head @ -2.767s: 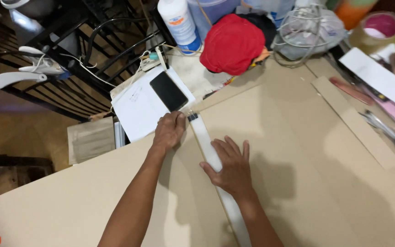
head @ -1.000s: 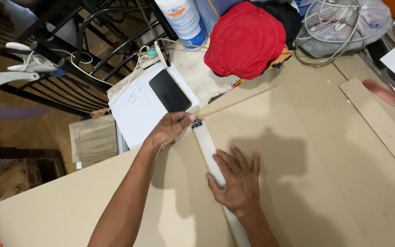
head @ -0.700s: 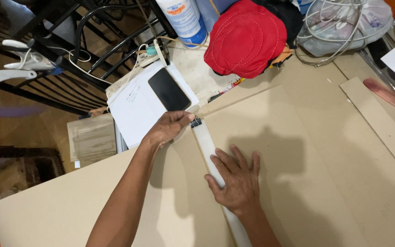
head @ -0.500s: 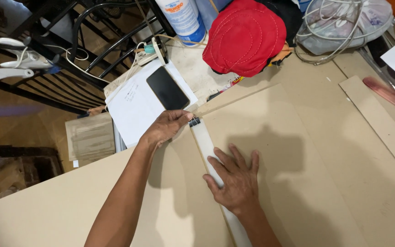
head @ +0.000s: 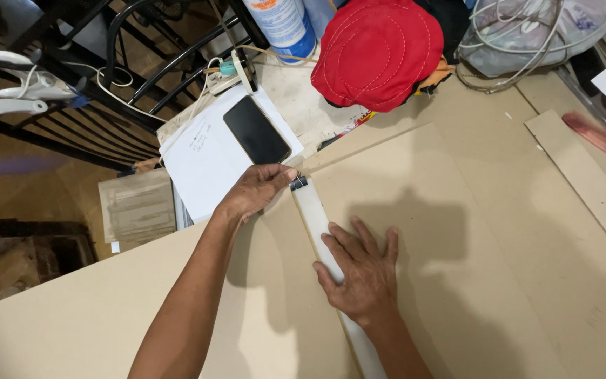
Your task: Using a utility knife and a straight edge to cut a large piece of cardboard or foam board.
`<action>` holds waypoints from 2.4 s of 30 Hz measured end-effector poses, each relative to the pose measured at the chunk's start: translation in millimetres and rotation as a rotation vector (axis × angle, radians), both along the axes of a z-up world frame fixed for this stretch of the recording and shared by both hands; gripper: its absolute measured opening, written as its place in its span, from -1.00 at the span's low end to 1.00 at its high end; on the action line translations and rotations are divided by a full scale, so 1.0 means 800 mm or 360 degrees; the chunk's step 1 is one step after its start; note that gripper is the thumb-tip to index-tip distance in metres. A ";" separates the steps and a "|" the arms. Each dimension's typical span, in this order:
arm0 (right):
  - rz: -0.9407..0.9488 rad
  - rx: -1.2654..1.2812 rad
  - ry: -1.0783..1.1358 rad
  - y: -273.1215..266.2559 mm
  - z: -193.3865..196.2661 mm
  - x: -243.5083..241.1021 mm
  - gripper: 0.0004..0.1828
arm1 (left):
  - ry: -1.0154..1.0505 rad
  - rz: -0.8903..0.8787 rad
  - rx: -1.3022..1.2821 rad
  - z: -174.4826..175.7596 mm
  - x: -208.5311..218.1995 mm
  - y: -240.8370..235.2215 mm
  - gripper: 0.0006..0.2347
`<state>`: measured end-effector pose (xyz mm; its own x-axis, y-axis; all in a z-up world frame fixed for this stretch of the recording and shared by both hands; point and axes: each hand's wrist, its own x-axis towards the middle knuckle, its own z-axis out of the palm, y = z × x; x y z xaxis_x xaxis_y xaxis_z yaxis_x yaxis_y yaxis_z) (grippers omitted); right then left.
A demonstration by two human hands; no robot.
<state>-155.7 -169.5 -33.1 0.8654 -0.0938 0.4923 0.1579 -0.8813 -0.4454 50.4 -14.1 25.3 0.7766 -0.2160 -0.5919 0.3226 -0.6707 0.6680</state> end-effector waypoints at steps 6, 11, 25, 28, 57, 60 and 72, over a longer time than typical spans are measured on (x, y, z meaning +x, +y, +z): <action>-0.0006 0.0011 -0.0013 0.000 0.001 0.000 -0.58 | -0.0013 -0.0005 0.0014 0.001 -0.001 0.000 -0.70; -0.0012 0.0025 -0.0027 0.001 0.002 0.000 -0.60 | 0.0005 -0.0009 0.0037 0.004 0.001 -0.003 -0.71; 0.0015 0.0021 0.0006 0.000 0.002 -0.001 -0.57 | 0.0042 -0.0033 0.0086 0.012 -0.001 -0.004 -0.68; 0.0021 0.0003 0.0007 -0.001 0.001 -0.001 -0.55 | 0.0023 -0.0030 0.0046 0.007 0.001 -0.002 -0.72; 0.0003 0.0010 -0.0006 0.000 0.013 0.000 -0.58 | -0.0471 0.0092 -0.0154 -0.034 -0.026 0.006 -0.79; -0.0020 -0.0005 0.0004 0.002 0.006 -0.001 -0.58 | -0.0531 0.0094 -0.0145 -0.026 -0.035 0.002 -0.79; -0.0038 -0.0011 0.0062 0.003 -0.004 -0.004 -0.54 | -0.1586 -0.0309 -0.0025 -0.061 -0.086 0.001 -0.47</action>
